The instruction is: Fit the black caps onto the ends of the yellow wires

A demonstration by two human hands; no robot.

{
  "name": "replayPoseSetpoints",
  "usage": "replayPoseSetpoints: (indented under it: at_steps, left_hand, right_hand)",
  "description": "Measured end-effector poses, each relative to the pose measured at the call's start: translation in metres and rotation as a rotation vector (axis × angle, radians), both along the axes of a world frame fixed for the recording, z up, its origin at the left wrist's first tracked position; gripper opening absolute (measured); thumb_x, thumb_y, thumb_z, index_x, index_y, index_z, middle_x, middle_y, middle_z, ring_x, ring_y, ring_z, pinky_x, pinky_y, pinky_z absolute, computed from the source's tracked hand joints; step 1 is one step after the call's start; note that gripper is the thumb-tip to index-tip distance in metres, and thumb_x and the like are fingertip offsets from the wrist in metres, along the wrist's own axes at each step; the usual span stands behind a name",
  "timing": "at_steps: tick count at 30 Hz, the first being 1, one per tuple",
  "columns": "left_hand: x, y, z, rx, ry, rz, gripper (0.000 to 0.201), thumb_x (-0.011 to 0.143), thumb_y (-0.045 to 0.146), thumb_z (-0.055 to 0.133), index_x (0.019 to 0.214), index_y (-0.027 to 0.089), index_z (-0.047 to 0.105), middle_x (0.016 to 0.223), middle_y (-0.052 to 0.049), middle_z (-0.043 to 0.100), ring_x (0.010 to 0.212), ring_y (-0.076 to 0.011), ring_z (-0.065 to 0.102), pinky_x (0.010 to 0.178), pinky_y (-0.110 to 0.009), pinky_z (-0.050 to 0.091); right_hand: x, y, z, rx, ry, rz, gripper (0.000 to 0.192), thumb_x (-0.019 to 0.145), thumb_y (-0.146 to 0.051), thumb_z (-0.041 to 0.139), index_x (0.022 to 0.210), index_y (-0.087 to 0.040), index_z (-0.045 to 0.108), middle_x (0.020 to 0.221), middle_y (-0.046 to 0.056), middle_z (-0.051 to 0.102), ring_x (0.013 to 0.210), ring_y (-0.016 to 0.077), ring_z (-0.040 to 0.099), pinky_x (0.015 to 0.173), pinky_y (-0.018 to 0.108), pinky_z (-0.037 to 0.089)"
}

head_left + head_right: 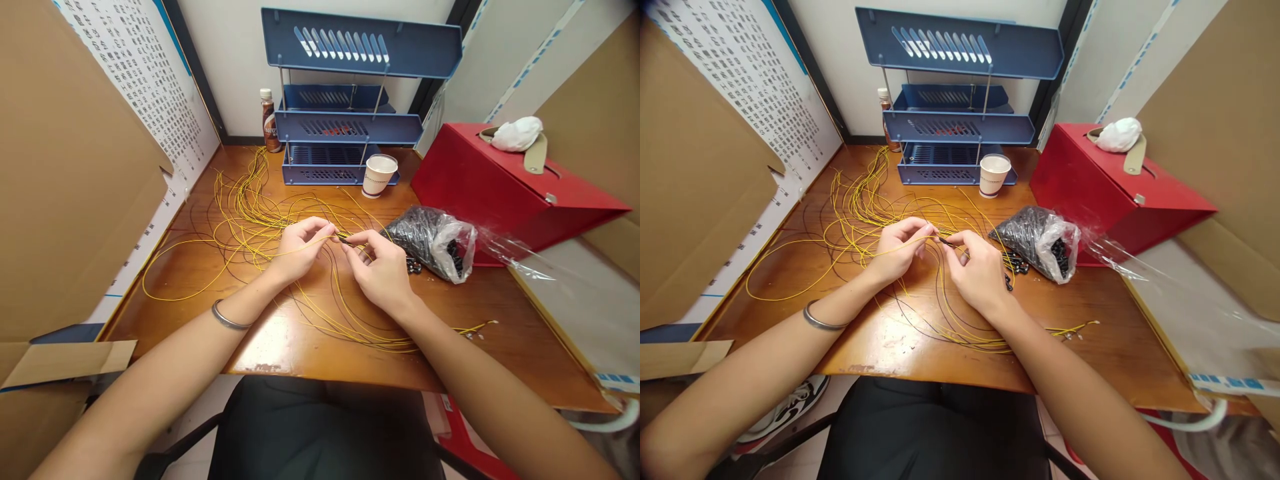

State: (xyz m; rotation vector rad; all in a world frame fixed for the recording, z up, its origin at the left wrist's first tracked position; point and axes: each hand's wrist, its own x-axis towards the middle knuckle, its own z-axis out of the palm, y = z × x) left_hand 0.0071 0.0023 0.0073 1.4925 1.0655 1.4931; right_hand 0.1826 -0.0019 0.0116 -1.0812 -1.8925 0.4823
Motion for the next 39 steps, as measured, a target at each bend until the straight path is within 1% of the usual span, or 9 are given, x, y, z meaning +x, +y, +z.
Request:
replayPoseSetpoints:
  at_steps: [4, 7, 10, 16, 23, 30, 33, 35, 39]
  left_hand:
    - [-0.0012, -0.0007, -0.0003, -0.018, -0.012, -0.048, 0.027, 0.085, 0.042, 0.073, 0.086, 0.015, 0.072, 0.076, -0.005, 0.072, 0.054, -0.0082, 0.055, 0.053, -0.022, 0.045]
    - [-0.0015, -0.0033, 0.0009, -0.023, 0.021, -0.07, 0.02, 0.081, 0.032, 0.077, 0.091, 0.015, 0.073, 0.088, -0.007, 0.076, 0.073, -0.0127, 0.067, 0.065, -0.023, 0.052]
    - [-0.0015, -0.0053, 0.0022, -0.02, 0.072, -0.076, 0.019, 0.082, 0.03, 0.076, 0.093, 0.014, 0.075, 0.095, -0.009, 0.077, 0.086, -0.0162, 0.071, 0.076, -0.025, 0.056]
    - [-0.0023, -0.0034, 0.0015, 0.069, 0.175, -0.056, 0.031, 0.096, 0.038, 0.06, 0.082, 0.015, 0.075, 0.079, -0.006, 0.076, 0.079, -0.0159, 0.071, 0.079, -0.027, 0.056]
    - [-0.0028, -0.0036, 0.0026, 0.072, 0.164, -0.057, 0.028, 0.095, 0.035, 0.06, 0.089, 0.014, 0.077, 0.079, -0.007, 0.078, 0.078, -0.0166, 0.073, 0.076, -0.027, 0.058]
    - [-0.0053, -0.0043, 0.0022, 0.107, 0.268, -0.022, 0.018, 0.087, 0.028, 0.071, 0.099, 0.016, 0.078, 0.103, -0.009, 0.08, 0.096, -0.0197, 0.074, 0.089, -0.031, 0.056]
    - [-0.0034, -0.0047, 0.0023, 0.09, 0.239, -0.009, 0.016, 0.088, 0.031, 0.071, 0.091, 0.016, 0.077, 0.096, -0.008, 0.079, 0.089, -0.0174, 0.073, 0.08, -0.027, 0.056]
    - [-0.0018, -0.0038, 0.0021, 0.073, 0.192, 0.015, 0.017, 0.089, 0.032, 0.07, 0.084, 0.016, 0.074, 0.086, -0.005, 0.077, 0.075, -0.0134, 0.069, 0.067, -0.023, 0.053]
    - [-0.0014, 0.002, 0.002, 0.052, 0.027, 0.138, 0.024, 0.092, 0.037, 0.066, 0.081, 0.016, 0.067, 0.071, -0.001, 0.07, 0.045, -0.0057, 0.051, 0.045, -0.02, 0.041]
  right_hand:
    - [0.0007, 0.0011, -0.001, 0.006, 0.002, -0.012, 0.008, 0.089, -0.024, 0.067, 0.092, -0.018, 0.07, 0.079, 0.003, 0.074, 0.051, 0.0119, 0.055, 0.06, 0.03, 0.046]
    - [0.0008, 0.0022, -0.0024, 0.032, 0.016, -0.014, 0.008, 0.089, -0.025, 0.068, 0.092, -0.017, 0.07, 0.081, 0.003, 0.074, 0.052, 0.0115, 0.055, 0.06, 0.029, 0.046]
    - [0.0007, 0.0031, -0.0032, 0.053, 0.022, -0.016, 0.008, 0.089, -0.024, 0.068, 0.092, -0.018, 0.07, 0.084, 0.003, 0.074, 0.053, 0.0116, 0.056, 0.06, 0.029, 0.047]
    - [0.0004, 0.0036, -0.0026, 0.069, 0.002, -0.022, 0.005, 0.088, -0.022, 0.068, 0.091, -0.018, 0.07, 0.083, 0.002, 0.074, 0.053, 0.0116, 0.056, 0.059, 0.029, 0.047]
    - [-0.0001, 0.0033, -0.0014, 0.074, -0.003, -0.024, 0.006, 0.087, -0.022, 0.068, 0.092, -0.018, 0.07, 0.083, 0.002, 0.075, 0.053, 0.0121, 0.056, 0.06, 0.029, 0.047]
    - [0.0001, 0.0027, -0.001, 0.056, 0.017, -0.007, 0.007, 0.088, -0.023, 0.067, 0.092, -0.018, 0.07, 0.082, 0.003, 0.074, 0.052, 0.0118, 0.056, 0.059, 0.029, 0.047]
    - [-0.0002, 0.002, -0.0009, 0.04, 0.005, 0.009, 0.008, 0.088, -0.024, 0.067, 0.093, -0.018, 0.071, 0.082, 0.002, 0.074, 0.052, 0.0114, 0.055, 0.059, 0.029, 0.047]
    - [-0.0004, 0.0019, -0.0014, 0.033, -0.007, 0.015, 0.01, 0.088, -0.026, 0.067, 0.095, -0.019, 0.07, 0.083, 0.002, 0.075, 0.051, 0.0112, 0.055, 0.059, 0.029, 0.047]
    - [0.0001, 0.0031, -0.0041, 0.033, -0.041, -0.012, 0.014, 0.088, -0.029, 0.067, 0.098, -0.019, 0.069, 0.083, 0.003, 0.075, 0.051, 0.0121, 0.057, 0.06, 0.031, 0.048]
